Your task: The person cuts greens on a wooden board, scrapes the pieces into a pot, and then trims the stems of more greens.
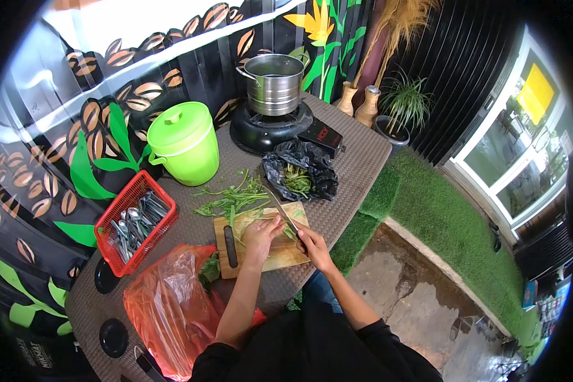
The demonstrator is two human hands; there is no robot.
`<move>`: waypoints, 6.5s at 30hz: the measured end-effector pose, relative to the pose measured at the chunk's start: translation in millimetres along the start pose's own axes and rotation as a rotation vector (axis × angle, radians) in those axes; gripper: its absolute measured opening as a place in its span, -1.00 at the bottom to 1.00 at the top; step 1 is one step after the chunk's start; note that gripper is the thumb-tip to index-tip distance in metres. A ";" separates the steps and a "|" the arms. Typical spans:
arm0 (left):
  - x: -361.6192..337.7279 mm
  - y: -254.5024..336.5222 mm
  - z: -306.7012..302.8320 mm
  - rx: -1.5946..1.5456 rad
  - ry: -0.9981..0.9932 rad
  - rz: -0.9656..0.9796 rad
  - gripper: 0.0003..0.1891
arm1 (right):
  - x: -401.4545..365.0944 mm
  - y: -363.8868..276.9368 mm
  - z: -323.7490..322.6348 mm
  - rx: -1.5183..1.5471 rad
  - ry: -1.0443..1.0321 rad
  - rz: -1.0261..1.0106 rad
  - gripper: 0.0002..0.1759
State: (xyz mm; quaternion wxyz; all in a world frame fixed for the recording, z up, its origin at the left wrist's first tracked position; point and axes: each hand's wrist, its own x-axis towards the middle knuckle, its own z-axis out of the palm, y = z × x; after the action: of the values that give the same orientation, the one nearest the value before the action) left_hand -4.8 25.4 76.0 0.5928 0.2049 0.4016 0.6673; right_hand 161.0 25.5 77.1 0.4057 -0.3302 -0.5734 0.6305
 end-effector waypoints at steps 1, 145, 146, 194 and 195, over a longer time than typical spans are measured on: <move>-0.7 0.8 0.9 -0.014 0.010 -0.009 -0.76 | 0.7 2.6 0.4 0.008 0.009 -0.006 -0.56; 32.7 30.3 -104.5 1.197 -0.633 0.098 -0.84 | -45.9 37.3 40.2 0.164 0.107 0.411 -0.81; 33.9 29.1 -105.6 1.194 -0.629 0.099 -0.84 | -45.9 35.0 38.3 0.160 0.104 0.412 -0.81; -5.0 44.4 -49.8 0.593 -0.439 -0.236 -0.70 | 25.3 -19.7 3.8 -0.819 0.147 -0.241 -0.81; -5.7 44.5 -50.3 0.578 -0.400 -0.290 -0.70 | 25.7 -17.8 5.6 -0.841 0.171 -0.217 -0.81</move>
State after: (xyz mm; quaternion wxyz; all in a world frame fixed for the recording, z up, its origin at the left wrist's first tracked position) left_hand -69.2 6.4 81.9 0.6657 0.4309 0.4743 0.3824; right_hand 146.7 46.1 96.7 0.3459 -0.4554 -0.7758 0.2665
